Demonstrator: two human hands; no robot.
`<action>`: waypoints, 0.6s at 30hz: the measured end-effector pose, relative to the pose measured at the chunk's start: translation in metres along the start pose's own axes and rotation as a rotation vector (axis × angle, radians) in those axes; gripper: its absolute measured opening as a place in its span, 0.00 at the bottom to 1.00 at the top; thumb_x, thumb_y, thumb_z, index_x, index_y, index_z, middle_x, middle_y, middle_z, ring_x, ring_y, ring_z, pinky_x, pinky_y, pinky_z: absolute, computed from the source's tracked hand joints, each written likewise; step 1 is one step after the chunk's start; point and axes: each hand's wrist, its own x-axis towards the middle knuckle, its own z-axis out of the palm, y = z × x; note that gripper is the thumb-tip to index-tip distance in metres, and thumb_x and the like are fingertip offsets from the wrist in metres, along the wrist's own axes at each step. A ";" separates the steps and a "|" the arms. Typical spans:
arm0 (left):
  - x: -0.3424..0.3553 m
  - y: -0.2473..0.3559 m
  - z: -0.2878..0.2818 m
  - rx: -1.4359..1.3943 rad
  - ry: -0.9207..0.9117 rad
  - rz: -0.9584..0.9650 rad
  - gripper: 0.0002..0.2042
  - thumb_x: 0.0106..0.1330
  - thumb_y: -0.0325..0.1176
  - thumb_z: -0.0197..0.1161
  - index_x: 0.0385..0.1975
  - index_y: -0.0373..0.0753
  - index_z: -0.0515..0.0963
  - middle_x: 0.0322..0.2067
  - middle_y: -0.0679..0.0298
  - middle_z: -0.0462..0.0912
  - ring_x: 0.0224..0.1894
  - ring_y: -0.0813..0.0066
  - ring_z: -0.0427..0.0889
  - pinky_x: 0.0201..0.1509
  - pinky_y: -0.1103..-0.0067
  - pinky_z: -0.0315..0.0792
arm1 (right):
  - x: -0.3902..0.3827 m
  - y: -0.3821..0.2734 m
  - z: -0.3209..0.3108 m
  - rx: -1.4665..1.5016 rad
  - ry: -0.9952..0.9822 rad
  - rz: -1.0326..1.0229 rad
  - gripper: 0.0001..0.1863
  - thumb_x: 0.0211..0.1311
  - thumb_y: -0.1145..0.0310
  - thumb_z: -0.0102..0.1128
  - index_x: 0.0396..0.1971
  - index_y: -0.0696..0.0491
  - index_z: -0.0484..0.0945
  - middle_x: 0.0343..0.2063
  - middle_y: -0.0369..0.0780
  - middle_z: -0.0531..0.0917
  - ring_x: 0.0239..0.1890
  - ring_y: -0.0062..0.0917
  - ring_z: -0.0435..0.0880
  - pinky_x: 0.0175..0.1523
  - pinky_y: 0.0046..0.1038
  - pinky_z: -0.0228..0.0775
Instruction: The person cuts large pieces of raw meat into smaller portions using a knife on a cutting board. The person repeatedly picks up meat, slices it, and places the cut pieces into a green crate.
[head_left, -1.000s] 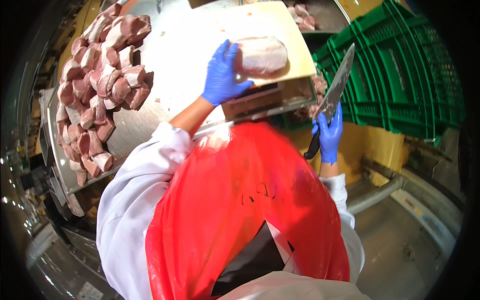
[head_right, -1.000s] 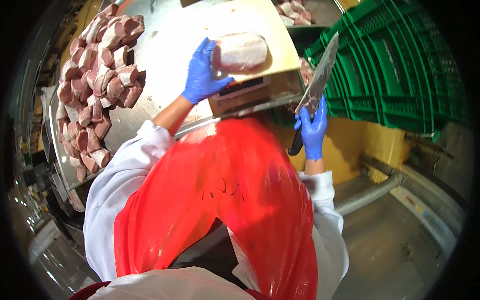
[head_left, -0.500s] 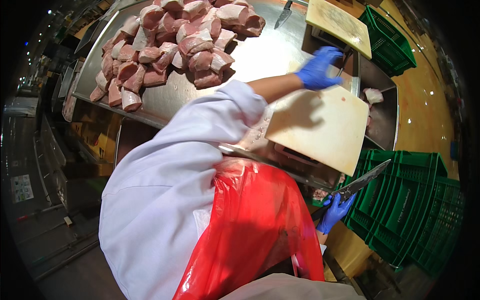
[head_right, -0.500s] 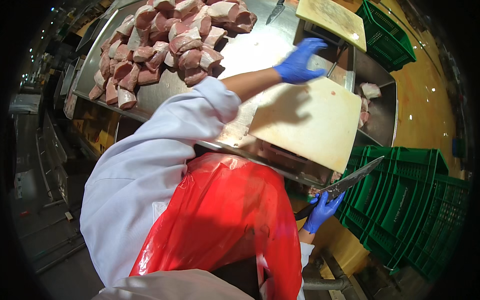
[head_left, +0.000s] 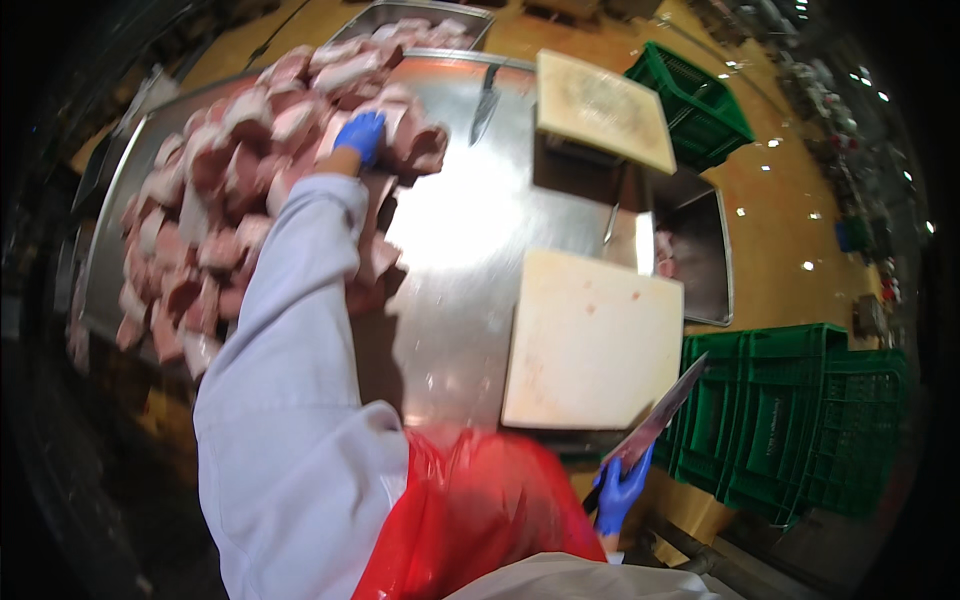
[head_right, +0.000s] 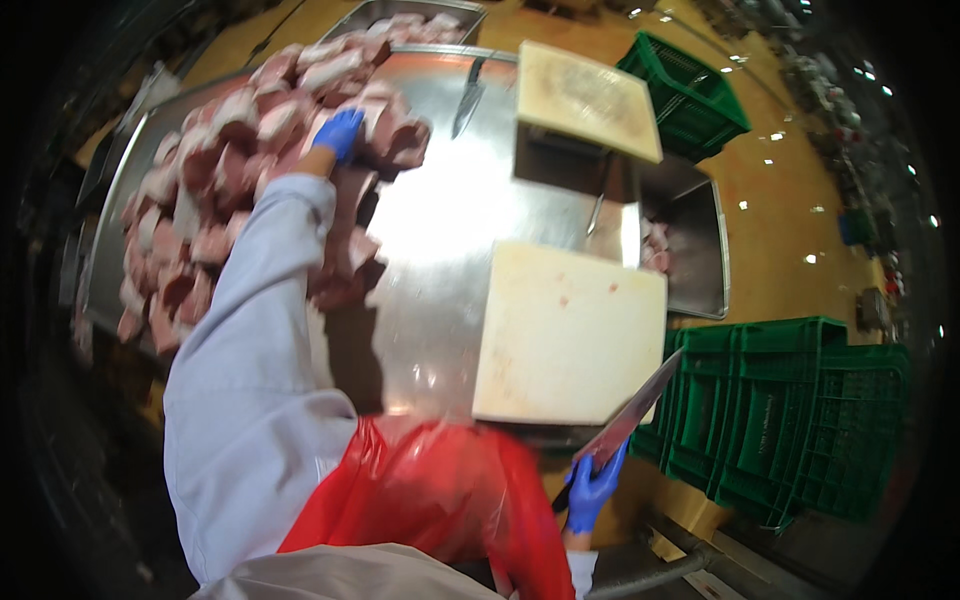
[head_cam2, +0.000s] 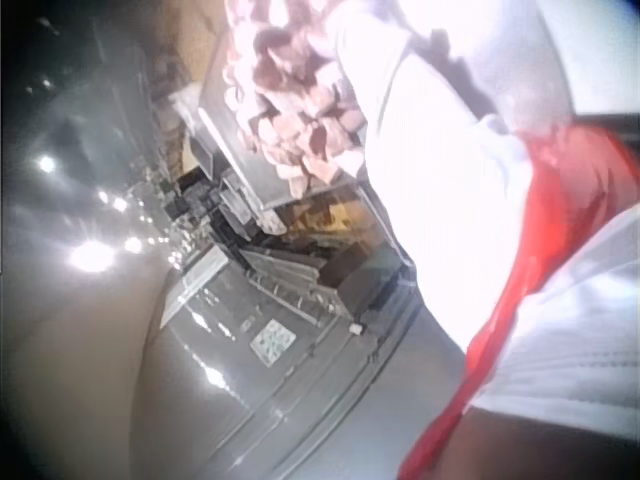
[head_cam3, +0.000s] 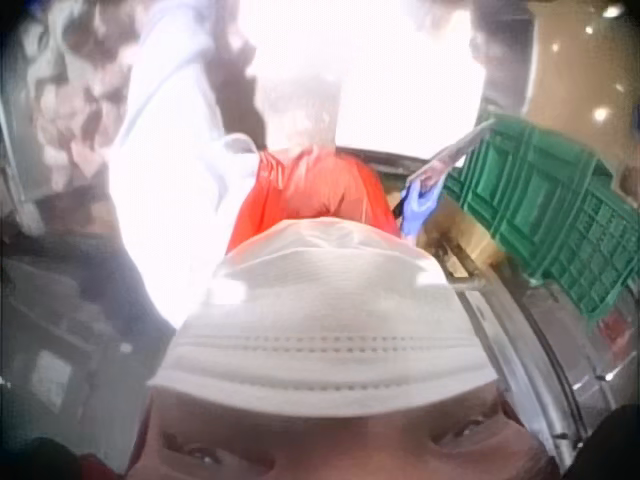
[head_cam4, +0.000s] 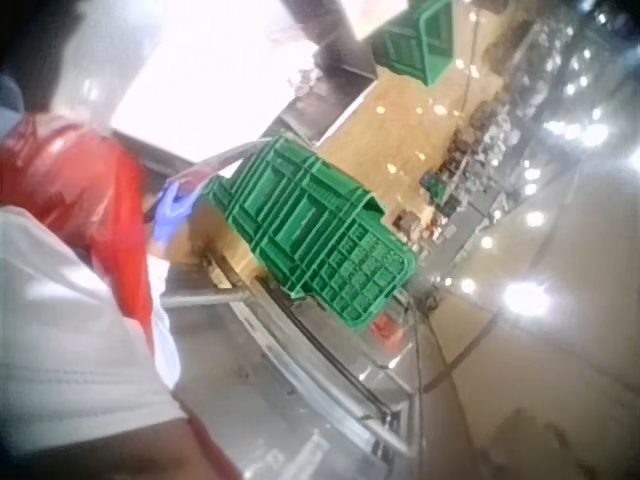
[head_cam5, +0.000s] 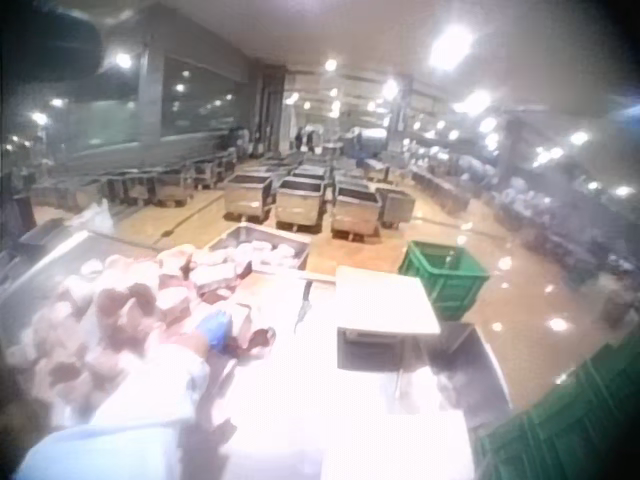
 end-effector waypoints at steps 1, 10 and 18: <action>0.007 -0.041 0.002 0.240 0.116 0.084 0.37 0.59 0.38 0.66 0.70 0.38 0.63 0.70 0.49 0.66 0.72 0.52 0.65 0.75 0.61 0.61 | -0.002 -0.002 0.002 -0.036 -0.026 -0.024 0.39 0.70 0.78 0.56 0.77 0.53 0.51 0.28 0.38 0.77 0.22 0.19 0.75 0.25 0.22 0.69; 0.047 -0.003 -0.025 -0.114 -0.092 0.015 0.49 0.33 0.44 0.83 0.61 0.40 0.68 0.59 0.49 0.78 0.64 0.51 0.75 0.66 0.53 0.68 | -0.024 0.038 -0.001 0.041 0.111 0.159 0.41 0.66 0.82 0.54 0.77 0.52 0.50 0.27 0.39 0.78 0.21 0.19 0.76 0.23 0.22 0.72; -0.021 0.038 -0.050 -0.441 0.030 0.091 0.46 0.32 0.50 0.83 0.56 0.38 0.70 0.54 0.46 0.80 0.57 0.45 0.80 0.61 0.60 0.74 | -0.010 0.015 0.003 0.038 0.036 0.025 0.41 0.65 0.82 0.54 0.77 0.52 0.52 0.27 0.38 0.80 0.22 0.18 0.77 0.24 0.22 0.73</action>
